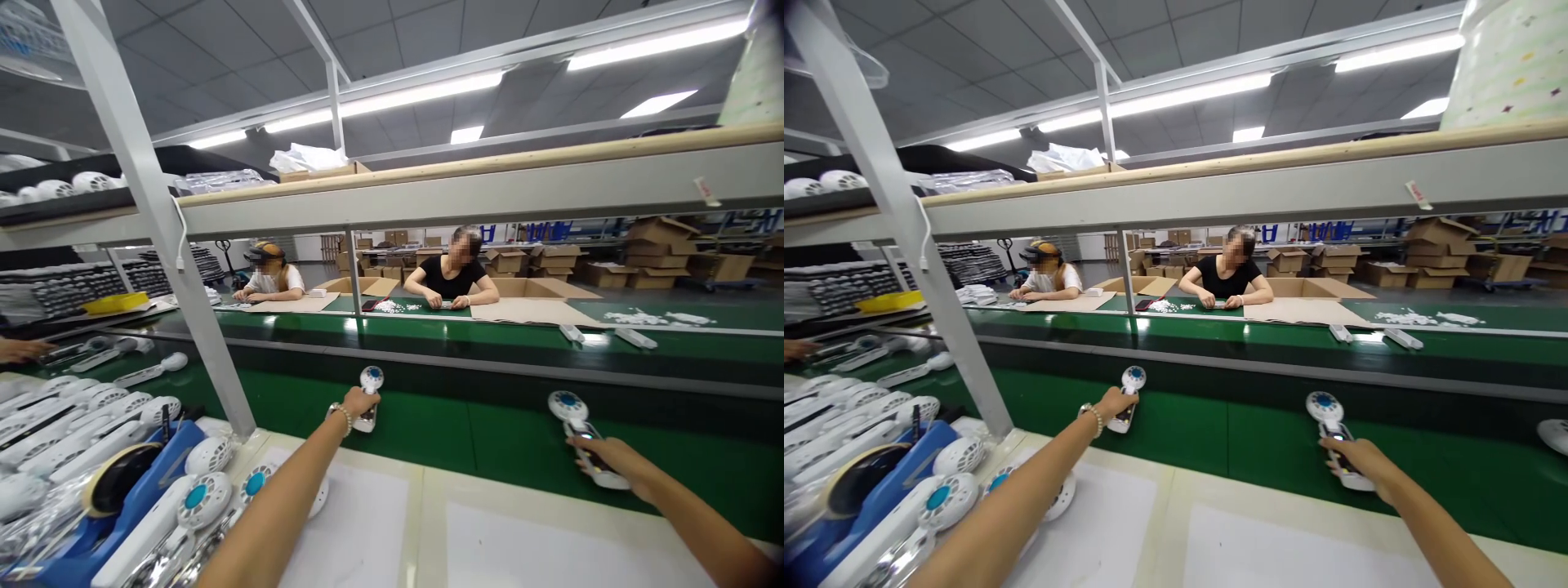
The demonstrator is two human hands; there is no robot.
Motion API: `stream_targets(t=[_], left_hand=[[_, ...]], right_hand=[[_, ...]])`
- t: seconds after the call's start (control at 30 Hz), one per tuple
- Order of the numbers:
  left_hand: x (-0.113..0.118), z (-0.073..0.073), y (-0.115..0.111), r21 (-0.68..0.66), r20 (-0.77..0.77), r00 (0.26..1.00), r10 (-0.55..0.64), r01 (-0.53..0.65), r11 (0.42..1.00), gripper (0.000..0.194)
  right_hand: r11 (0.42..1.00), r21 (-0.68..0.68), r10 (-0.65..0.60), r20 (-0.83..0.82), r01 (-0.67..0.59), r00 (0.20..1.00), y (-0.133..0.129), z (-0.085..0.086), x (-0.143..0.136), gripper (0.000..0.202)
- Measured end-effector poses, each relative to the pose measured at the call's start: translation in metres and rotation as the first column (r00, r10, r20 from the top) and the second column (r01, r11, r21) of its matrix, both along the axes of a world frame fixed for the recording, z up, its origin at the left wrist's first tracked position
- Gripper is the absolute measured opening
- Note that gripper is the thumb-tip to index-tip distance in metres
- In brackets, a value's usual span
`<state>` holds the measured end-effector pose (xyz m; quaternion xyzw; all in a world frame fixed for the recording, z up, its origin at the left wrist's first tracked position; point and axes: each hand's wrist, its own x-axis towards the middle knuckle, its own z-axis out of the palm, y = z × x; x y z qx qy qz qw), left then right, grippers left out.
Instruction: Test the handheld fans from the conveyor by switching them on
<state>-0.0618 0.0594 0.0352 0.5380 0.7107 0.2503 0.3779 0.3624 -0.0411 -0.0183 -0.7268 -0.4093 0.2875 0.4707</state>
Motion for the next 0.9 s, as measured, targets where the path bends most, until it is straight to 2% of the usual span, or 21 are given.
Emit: stream_targets(t=[0.03, 0.1, 0.2, 0.27, 0.37, 0.43, 0.5, 0.63, 0.77, 0.9], left_hand=[[0.012, -0.003, -0.006, 0.012, 0.093, 0.996, -0.008, 0.006, 1.000, 0.024], [0.035, -0.011, -0.021, 0.049, 0.292, 0.955, -0.052, 0.040, 0.998, 0.025], [0.052, -0.022, -0.046, 0.108, 0.534, 0.833, -0.148, 0.106, 0.988, 0.034], [0.046, -0.026, -0.059, 0.128, 0.631, 0.754, -0.181, 0.129, 0.983, 0.039], [0.021, -0.028, -0.068, 0.138, 0.711, 0.682, -0.169, 0.100, 0.985, 0.038], [0.005, -0.029, -0.067, 0.147, 0.751, 0.642, -0.152, 0.062, 0.987, 0.032], [-0.004, -0.033, -0.066, 0.159, 0.789, 0.596, -0.146, 0.030, 0.987, 0.030], [0.000, -0.046, -0.067, 0.153, 0.836, 0.530, -0.143, 0.025, 0.988, 0.038], [0.006, -0.057, -0.074, 0.163, 0.840, 0.502, -0.205, 0.127, 0.978, 0.044], [0.004, -0.057, -0.079, 0.204, 0.817, 0.499, -0.289, 0.219, 0.954, 0.045]], right_hand=[[0.995, -0.025, 0.089, -0.128, -0.093, 0.988, 0.001, 0.003, -0.020, 0.021], [0.973, -0.020, 0.211, -0.328, -0.230, 0.921, 0.002, 0.007, -0.065, 0.023], [0.954, 0.055, 0.284, -0.487, -0.295, 0.826, -0.002, 0.007, -0.132, 0.029], [0.944, 0.102, 0.315, -0.564, -0.314, 0.763, -0.008, 0.004, -0.169, 0.030], [0.922, 0.174, 0.363, -0.699, -0.346, 0.616, -0.015, 0.000, -0.207, 0.036], [0.895, 0.215, 0.413, -0.730, -0.390, 0.544, -0.017, -0.003, -0.224, 0.040], [0.862, 0.246, 0.473, -0.707, -0.444, 0.526, -0.015, -0.005, -0.237, 0.043], [0.817, 0.277, 0.539, -0.677, -0.506, 0.500, -0.006, -0.010, -0.251, 0.057], [0.824, 0.268, 0.536, -0.653, -0.499, 0.535, -0.001, -0.017, -0.253, 0.067], [0.831, 0.265, 0.538, -0.606, -0.490, 0.586, 0.000, -0.023, -0.250, 0.064]])
